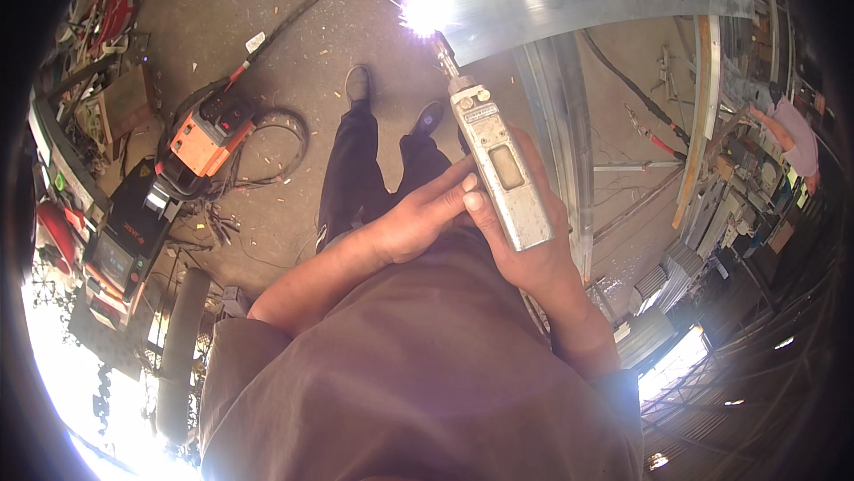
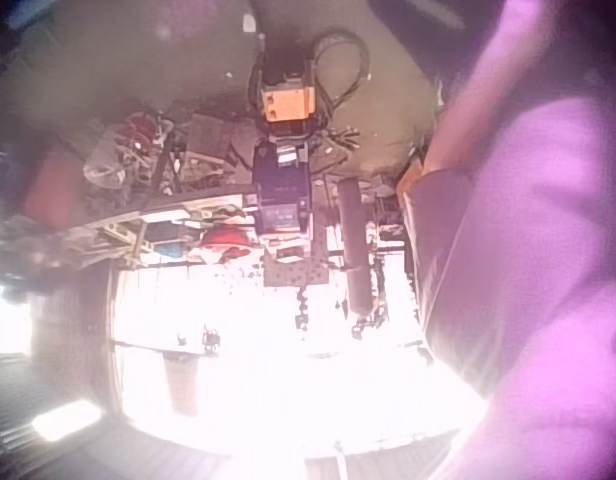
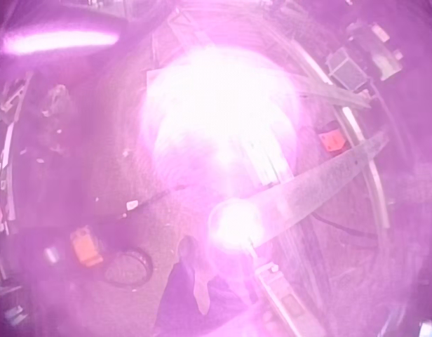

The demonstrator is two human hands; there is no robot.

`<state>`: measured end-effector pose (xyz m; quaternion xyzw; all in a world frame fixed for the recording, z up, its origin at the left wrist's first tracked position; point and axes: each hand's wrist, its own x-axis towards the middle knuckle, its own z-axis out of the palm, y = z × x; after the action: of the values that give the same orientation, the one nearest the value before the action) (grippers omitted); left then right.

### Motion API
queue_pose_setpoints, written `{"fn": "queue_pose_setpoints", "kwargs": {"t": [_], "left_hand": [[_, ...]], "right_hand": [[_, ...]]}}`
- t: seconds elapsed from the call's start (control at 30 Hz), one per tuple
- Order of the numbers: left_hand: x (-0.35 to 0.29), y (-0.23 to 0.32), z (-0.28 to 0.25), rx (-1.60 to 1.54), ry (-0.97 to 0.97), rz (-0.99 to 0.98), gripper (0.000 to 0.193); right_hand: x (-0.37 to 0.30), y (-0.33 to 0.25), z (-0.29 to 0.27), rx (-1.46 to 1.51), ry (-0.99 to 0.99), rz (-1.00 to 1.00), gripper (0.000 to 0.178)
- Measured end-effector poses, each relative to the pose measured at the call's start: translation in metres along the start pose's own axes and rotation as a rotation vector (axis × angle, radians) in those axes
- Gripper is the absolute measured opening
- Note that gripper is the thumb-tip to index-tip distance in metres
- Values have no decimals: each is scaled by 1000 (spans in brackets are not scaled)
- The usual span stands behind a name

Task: The person welds multiple metal frame sections using a handheld welding torch, creating bright sparks at each joint. They repeatedly position and tack weld curved and straight metal pieces into a larger frame structure.

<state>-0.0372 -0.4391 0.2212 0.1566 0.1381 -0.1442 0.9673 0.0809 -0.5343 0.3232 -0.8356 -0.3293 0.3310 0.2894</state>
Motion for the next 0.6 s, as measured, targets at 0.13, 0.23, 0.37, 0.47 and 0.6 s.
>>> {"fn": "queue_pose_setpoints", "kwargs": {"t": [0.13,0.23,0.37,0.47,0.6], "left_hand": [[1,-2,1,-20,12,-2,92],[1,-3,3,-3,-12,-10,91],[1,-4,4,-5,-5,9,90],[0,-3,3,7,-16,8,88],[-1,-3,2,0,-31,2,87]], "right_hand": [[-3,1,-2,16,-5,31,60],[-5,0,-4,24,-25,62,60],[-8,0,-6,33,-36,71,60],[-8,0,-4,39,-37,84,59],[-7,1,-2,46,-6,37,58]]}}
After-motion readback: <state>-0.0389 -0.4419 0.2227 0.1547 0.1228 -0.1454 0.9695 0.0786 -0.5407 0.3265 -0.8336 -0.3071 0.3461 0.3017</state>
